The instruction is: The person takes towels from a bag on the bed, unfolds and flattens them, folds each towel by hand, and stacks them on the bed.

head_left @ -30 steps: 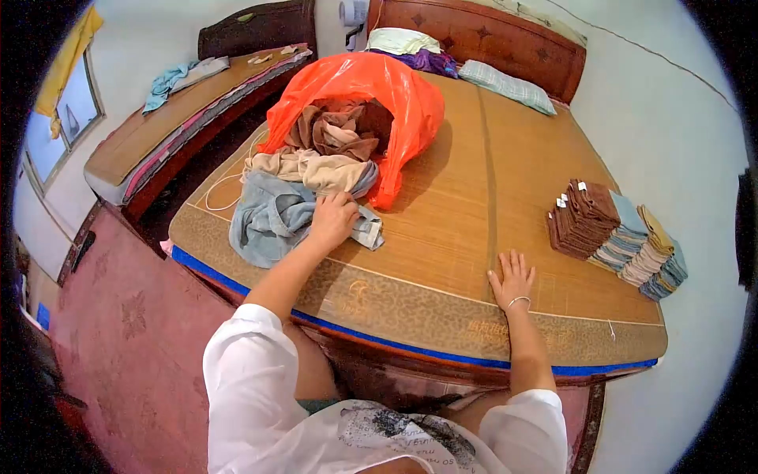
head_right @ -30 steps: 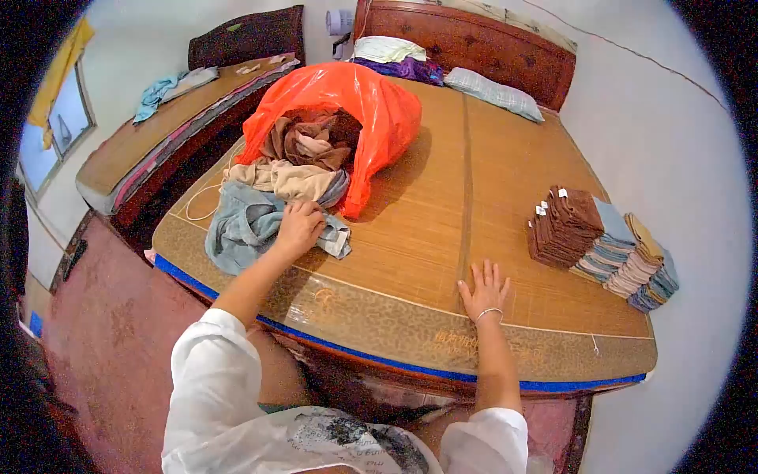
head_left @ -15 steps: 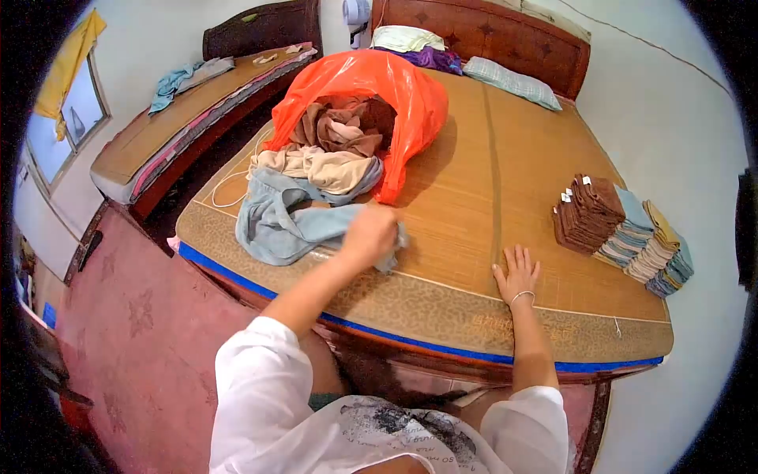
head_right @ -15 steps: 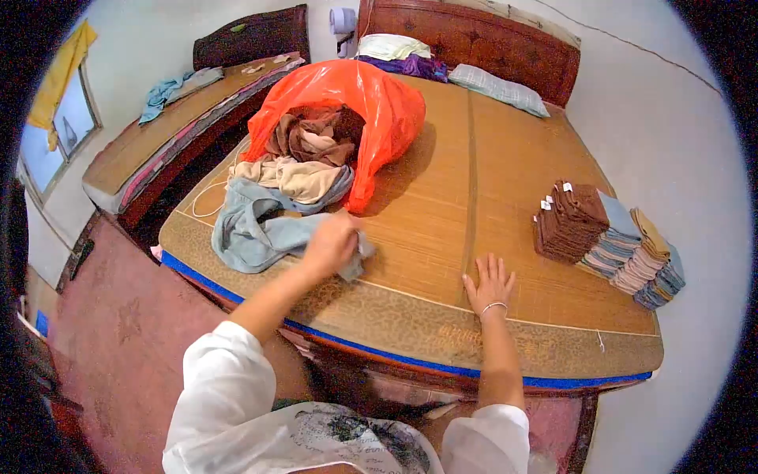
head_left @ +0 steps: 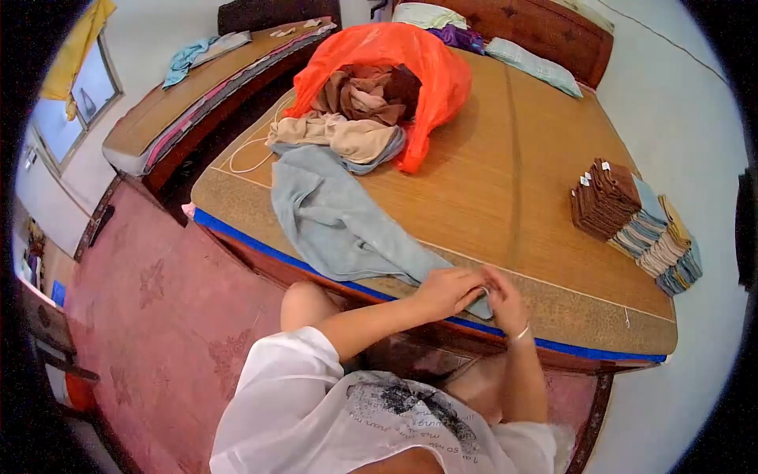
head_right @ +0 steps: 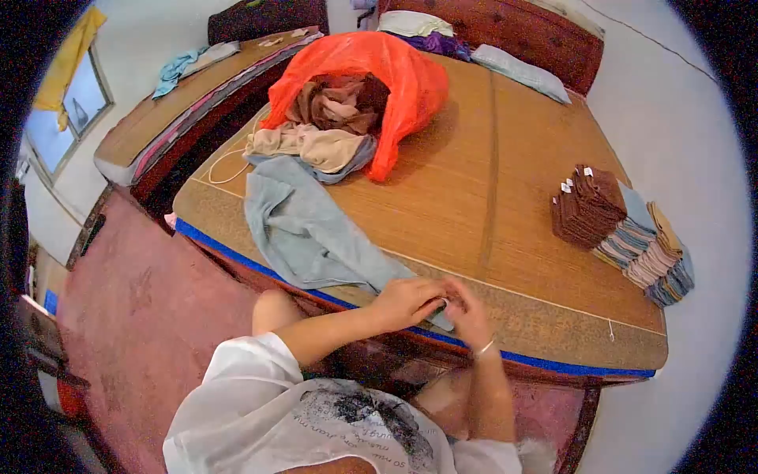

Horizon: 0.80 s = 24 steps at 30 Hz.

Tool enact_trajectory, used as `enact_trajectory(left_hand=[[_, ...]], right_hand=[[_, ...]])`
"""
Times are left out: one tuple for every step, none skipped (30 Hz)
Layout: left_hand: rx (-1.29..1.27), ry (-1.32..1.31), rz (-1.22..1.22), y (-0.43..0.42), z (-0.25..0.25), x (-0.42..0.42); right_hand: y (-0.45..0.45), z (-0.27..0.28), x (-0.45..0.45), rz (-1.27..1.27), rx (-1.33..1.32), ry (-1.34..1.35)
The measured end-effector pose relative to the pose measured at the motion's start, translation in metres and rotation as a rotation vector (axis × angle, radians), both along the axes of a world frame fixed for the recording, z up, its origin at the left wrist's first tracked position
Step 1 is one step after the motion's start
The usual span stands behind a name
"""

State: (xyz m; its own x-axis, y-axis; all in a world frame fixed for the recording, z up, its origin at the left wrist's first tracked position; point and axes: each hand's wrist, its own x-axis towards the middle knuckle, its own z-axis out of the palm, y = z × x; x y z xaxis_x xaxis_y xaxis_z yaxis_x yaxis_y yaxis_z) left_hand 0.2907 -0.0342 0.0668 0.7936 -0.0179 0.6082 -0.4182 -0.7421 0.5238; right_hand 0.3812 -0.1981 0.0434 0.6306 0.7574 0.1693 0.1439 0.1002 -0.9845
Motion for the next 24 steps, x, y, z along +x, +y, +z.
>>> enact_trajectory(left_hand=[[0.004,0.003,0.01,0.001,0.001,-0.001],[0.013,0.042,-0.009,0.001,0.002,-0.002],[0.022,0.081,-0.028,0.002,0.004,-0.002],[0.006,0.04,-0.038,0.003,0.005,-0.003],[0.006,0.037,-0.031,0.006,0.005,-0.005],[-0.018,0.026,-0.055,0.011,0.007,-0.007],[-0.041,0.014,-0.084,0.016,0.009,-0.009],[-0.053,-0.044,-0.056,0.023,0.013,-0.012],[-0.035,0.008,-0.027,0.036,0.019,-0.015],[-0.019,0.062,-0.002,0.052,0.022,-0.019],[0.005,0.093,0.119,0.07,0.021,-0.021],[0.086,0.106,0.259,0.092,0.022,-0.024],[0.099,0.058,0.307,0.115,0.023,-0.025],[0.178,0.012,0.334,0.138,0.022,-0.028],[0.256,0.113,0.388,0.164,0.017,-0.031],[0.359,0.251,0.441,0.179,0.018,-0.039],[0.295,0.475,0.48,0.186,0.023,-0.049],[0.381,0.399,0.453,0.206,0.001,-0.054],[0.388,0.353,0.418,0.212,-0.004,-0.062],[0.395,0.306,0.387,0.213,-0.006,-0.065],[0.395,0.306,0.358,0.209,-0.001,-0.066],[0.385,0.335,0.406,0.205,0.003,-0.07],[0.375,0.367,0.46,0.202,0.007,-0.072],[0.372,0.369,0.443,0.201,0.008,-0.071]], right_hand=[[0.005,0.004,-0.019,0.01,0.004,0.003],[0.009,0.007,-0.035,-0.03,0.012,-0.067],[0.012,0.014,-0.047,-0.071,0.02,-0.138],[0.014,0.027,-0.055,-0.169,-0.012,-0.236],[0.012,0.027,-0.052,-0.162,-0.011,-0.24],[0.006,0.025,-0.042,-0.181,-0.064,-0.188],[-0.001,0.023,-0.032,-0.205,-0.118,-0.136],[-0.008,0.023,-0.021,-0.273,-0.135,-0.146],[-0.017,0.026,-0.007,-0.311,-0.177,-0.129],[-0.029,0.029,0.009,-0.353,-0.221,-0.111],[-0.041,0.021,0.03,-0.45,-0.096,0.044],[-0.054,0.013,0.052,-0.551,0.03,0.202],[-0.068,0.018,0.072,-0.618,0.042,0.28],[-0.086,0.005,0.095,-0.748,0.024,0.098],[-0.09,0.007,0.091,-0.781,0.009,0.108],[-0.091,0.011,0.083,-0.866,0.08,-0.021],[-0.094,0.014,0.072,-0.947,0.15,-0.162],[-0.101,0.014,0.058,-0.984,0.139,-0.166],[-0.107,0.013,0.041,-0.915,0.002,-0.319],[-0.111,0.012,0.025,-0.834,-0.135,-0.465],[-0.114,0.01,0.008,-0.807,-0.206,-0.505],[-0.118,0.007,-0.011,-0.772,-0.28,-0.544],[-0.12,0.011,-0.029,-0.785,-0.296,-0.54],[-0.122,0.019,-0.047,-0.765,-0.481,-0.395]])
